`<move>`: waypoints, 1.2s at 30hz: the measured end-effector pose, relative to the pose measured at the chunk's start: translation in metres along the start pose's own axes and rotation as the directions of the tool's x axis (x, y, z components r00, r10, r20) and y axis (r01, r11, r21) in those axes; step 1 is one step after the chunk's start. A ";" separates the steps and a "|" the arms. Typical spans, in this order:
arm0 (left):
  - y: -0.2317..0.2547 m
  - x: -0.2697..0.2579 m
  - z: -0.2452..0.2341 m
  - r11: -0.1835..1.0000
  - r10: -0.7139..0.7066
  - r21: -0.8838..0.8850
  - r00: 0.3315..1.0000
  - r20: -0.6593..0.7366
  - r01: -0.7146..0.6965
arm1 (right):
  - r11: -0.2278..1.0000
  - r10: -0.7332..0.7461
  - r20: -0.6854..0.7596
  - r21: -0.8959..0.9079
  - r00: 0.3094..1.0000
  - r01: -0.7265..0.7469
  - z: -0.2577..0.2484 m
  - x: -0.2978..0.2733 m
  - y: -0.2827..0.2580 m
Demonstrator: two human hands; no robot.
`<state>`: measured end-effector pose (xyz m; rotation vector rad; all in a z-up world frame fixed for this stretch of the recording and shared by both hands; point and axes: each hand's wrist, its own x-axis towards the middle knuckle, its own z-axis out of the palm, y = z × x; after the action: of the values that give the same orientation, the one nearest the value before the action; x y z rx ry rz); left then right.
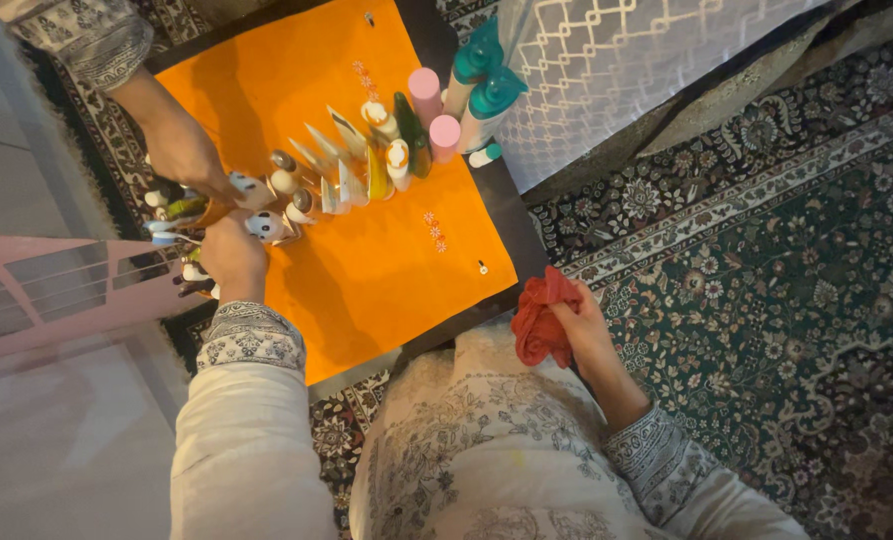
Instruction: The person wipes down a decorative object and the surface of a desk with a cloth, moves a laptop, and then smooths out the bedding on a bed.
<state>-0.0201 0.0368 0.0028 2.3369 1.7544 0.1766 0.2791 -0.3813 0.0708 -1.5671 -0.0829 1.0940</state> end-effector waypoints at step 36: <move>0.424 -0.267 0.010 0.404 0.747 -0.695 0.653 -0.125 -0.595 | 0.930 -0.269 -0.267 0.180 0.926 0.322 -0.251 -0.020 -0.017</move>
<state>0.3022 -0.3330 0.1038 2.1758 0.3569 0.5773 0.4433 -0.5726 0.0703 -1.4180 -0.0339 0.6481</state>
